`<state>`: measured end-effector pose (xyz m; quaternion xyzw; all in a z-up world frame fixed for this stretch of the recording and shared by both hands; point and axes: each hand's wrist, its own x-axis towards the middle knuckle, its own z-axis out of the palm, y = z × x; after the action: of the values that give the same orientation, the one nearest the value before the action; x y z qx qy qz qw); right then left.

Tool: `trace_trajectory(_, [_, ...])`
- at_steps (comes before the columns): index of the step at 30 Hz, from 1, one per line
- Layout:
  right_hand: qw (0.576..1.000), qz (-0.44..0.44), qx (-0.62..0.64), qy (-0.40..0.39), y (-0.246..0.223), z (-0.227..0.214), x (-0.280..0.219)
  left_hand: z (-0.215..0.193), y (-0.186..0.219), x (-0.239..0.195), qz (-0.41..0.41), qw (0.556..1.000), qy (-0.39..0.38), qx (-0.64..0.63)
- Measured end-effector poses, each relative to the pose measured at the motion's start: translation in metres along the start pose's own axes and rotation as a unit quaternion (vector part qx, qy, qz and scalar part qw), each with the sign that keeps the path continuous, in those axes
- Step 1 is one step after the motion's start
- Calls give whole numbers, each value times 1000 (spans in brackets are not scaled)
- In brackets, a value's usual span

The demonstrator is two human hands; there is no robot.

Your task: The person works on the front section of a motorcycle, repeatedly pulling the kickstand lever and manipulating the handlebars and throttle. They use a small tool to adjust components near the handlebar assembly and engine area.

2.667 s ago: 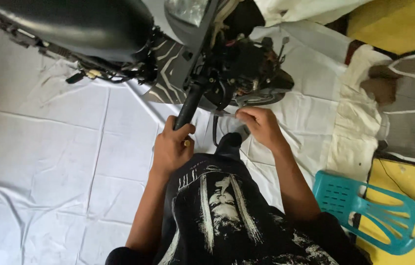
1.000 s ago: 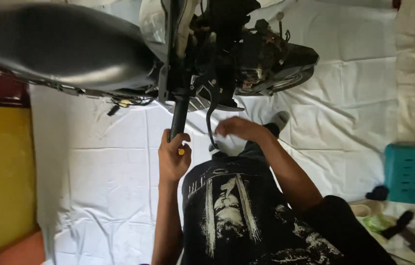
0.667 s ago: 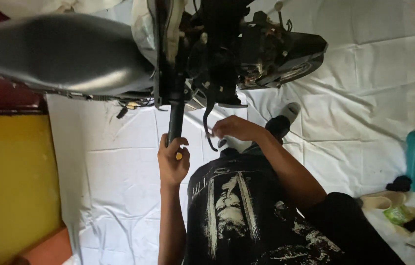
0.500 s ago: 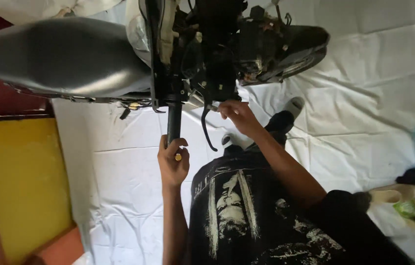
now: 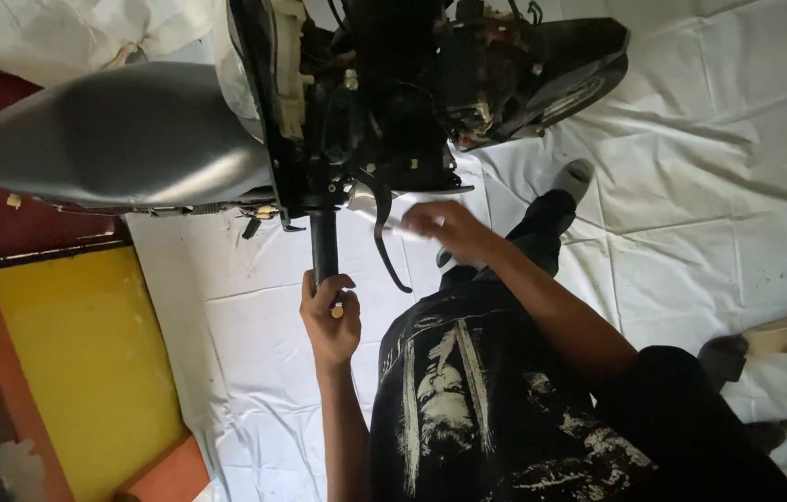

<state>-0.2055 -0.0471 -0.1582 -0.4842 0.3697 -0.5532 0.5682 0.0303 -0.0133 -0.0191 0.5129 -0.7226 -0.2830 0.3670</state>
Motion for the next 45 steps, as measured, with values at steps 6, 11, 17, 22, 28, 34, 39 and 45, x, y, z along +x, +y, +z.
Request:
trace_trajectory(6, [1000,7,19,8,-23,1,3,1,4,0,-4,1000,-1,-8])
trace_trajectory(11, [998,-40,-27,28,-19,-7,3,2,0,-2,-7,1000,0,-17])
trace_trajectory(17, [982,-63,-176,8,-90,-18,0,1,-8,-3,-8,999,-3,-37])
trace_trajectory(22, [937,-78,-340,-32,-143,-29,5,4,-5,-2,-1,999,13,-41])
trace_trajectory(28, [928,21,-353,-115,-177,-20,9,3,-3,3,9,999,17,-30])
trace_trajectory(34, [825,-62,-555,-89,-211,-5,18,27,-25,-31,-21,923,7,-383])
trace_trajectory(39, [743,-38,-647,-170,-216,-3,16,53,-46,-45,-224,750,36,-621])
trace_trajectory(45, [729,-59,-650,-205,-238,20,15,90,-97,-59,-199,744,32,-637])
